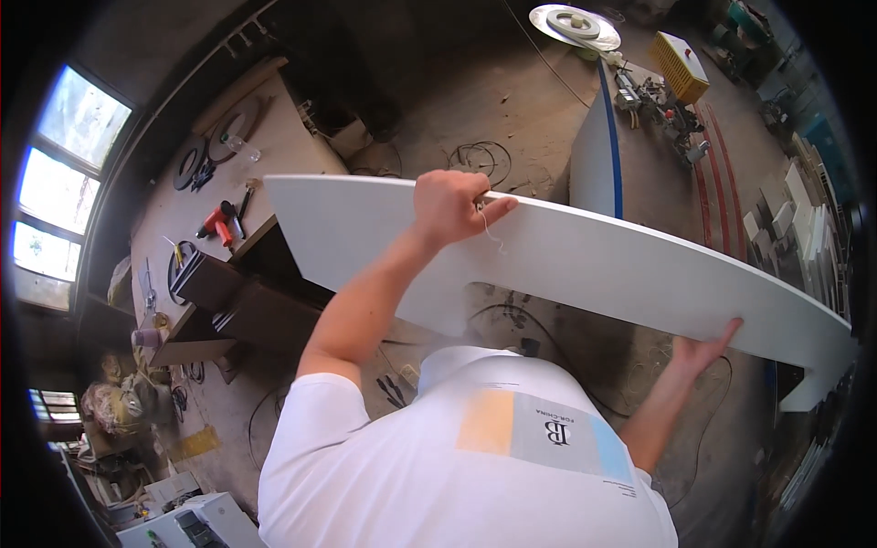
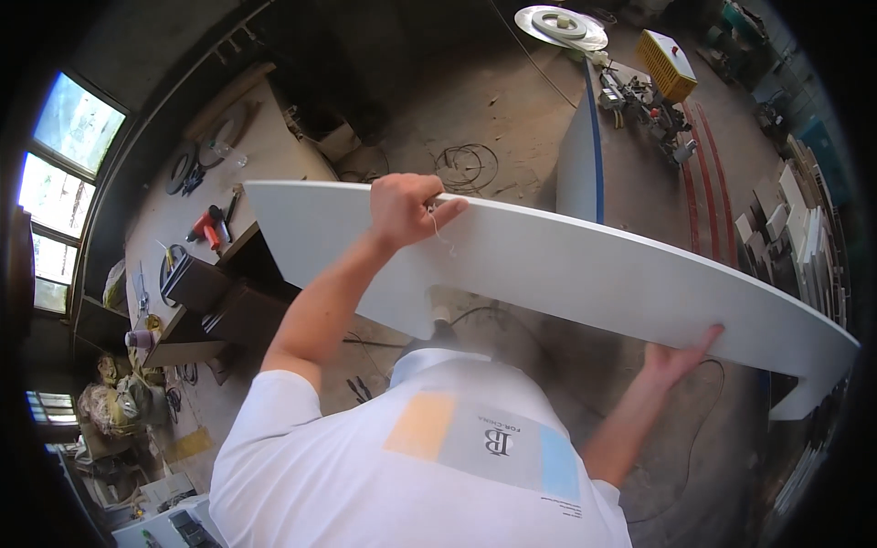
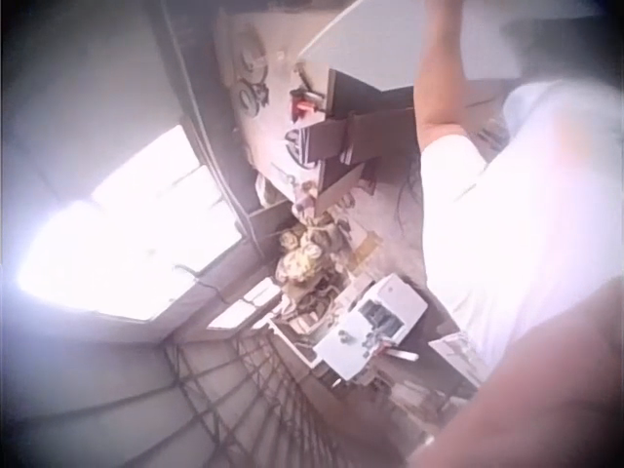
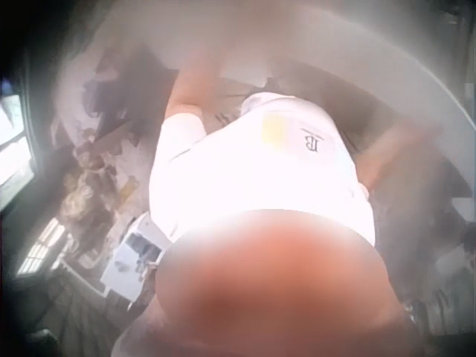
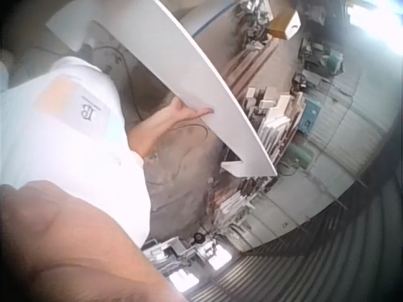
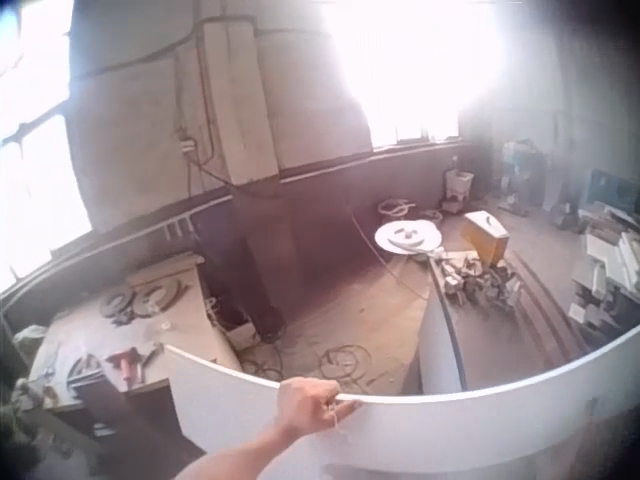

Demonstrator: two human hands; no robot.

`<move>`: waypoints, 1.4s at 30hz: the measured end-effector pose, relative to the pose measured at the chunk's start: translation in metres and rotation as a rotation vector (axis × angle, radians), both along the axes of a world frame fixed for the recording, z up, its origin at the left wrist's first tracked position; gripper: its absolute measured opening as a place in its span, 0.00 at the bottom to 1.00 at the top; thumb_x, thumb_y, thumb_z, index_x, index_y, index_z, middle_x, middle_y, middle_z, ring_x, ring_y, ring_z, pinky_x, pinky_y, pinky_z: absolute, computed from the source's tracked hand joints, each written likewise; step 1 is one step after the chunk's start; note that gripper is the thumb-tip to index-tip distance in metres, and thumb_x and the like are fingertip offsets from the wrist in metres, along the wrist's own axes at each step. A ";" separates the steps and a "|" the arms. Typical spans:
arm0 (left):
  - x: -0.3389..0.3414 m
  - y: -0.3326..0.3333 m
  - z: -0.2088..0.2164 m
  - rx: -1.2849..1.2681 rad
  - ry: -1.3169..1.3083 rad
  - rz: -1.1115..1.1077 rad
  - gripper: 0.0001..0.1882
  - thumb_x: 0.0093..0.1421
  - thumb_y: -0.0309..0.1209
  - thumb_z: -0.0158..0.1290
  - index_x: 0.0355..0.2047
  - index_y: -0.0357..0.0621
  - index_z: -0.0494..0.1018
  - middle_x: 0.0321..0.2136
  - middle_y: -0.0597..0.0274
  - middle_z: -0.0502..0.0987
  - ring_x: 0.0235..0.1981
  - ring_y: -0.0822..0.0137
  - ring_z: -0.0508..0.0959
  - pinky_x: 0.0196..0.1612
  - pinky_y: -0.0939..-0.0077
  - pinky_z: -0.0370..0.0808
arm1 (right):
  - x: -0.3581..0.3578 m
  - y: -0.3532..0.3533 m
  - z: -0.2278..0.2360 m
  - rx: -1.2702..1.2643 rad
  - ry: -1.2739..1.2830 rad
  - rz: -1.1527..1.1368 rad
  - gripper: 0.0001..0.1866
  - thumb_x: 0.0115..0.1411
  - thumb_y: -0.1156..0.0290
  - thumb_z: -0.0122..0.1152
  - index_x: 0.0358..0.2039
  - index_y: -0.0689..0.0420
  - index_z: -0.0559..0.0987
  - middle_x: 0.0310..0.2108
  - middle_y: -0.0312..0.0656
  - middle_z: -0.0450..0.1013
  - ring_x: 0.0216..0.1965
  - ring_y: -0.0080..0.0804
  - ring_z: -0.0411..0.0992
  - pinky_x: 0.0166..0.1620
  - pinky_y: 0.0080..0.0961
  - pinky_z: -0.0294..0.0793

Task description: The person prepares a large white furniture panel by applying and trimming edge banding. They use a utility knife to trim excess material along the curved edge of the panel, followed by a heat gun and a small roller to secure the edge.

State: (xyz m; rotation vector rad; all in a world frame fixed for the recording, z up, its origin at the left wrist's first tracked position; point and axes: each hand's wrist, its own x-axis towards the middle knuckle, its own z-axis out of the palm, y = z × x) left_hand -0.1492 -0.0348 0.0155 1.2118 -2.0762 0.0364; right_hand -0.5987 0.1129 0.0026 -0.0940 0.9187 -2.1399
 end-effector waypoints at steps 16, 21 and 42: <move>0.119 -0.265 -0.150 0.629 -0.606 -0.024 0.36 0.70 0.65 0.45 0.23 0.45 0.79 0.26 0.46 0.82 0.34 0.40 0.82 0.38 0.47 0.76 | 0.153 -0.176 -0.214 0.454 -0.571 -0.002 0.33 0.63 0.43 0.70 0.62 0.49 0.77 0.62 0.35 0.76 0.63 0.39 0.73 0.65 0.45 0.73; 0.135 -0.322 -0.219 0.778 -0.650 -0.066 0.41 0.70 0.68 0.38 0.28 0.46 0.83 0.29 0.45 0.83 0.36 0.40 0.83 0.41 0.47 0.77 | 0.178 -0.226 -0.244 0.493 -0.617 -0.084 0.34 0.62 0.46 0.73 0.63 0.50 0.77 0.62 0.37 0.76 0.61 0.41 0.74 0.64 0.47 0.74; 0.121 -0.242 -0.268 0.532 0.071 0.061 0.15 0.75 0.40 0.51 0.42 0.40 0.80 0.33 0.54 0.82 0.37 0.56 0.81 0.43 0.62 0.77 | 0.152 -0.292 -0.280 0.648 -0.568 -0.038 0.34 0.62 0.51 0.75 0.63 0.54 0.76 0.61 0.44 0.76 0.59 0.43 0.76 0.60 0.46 0.79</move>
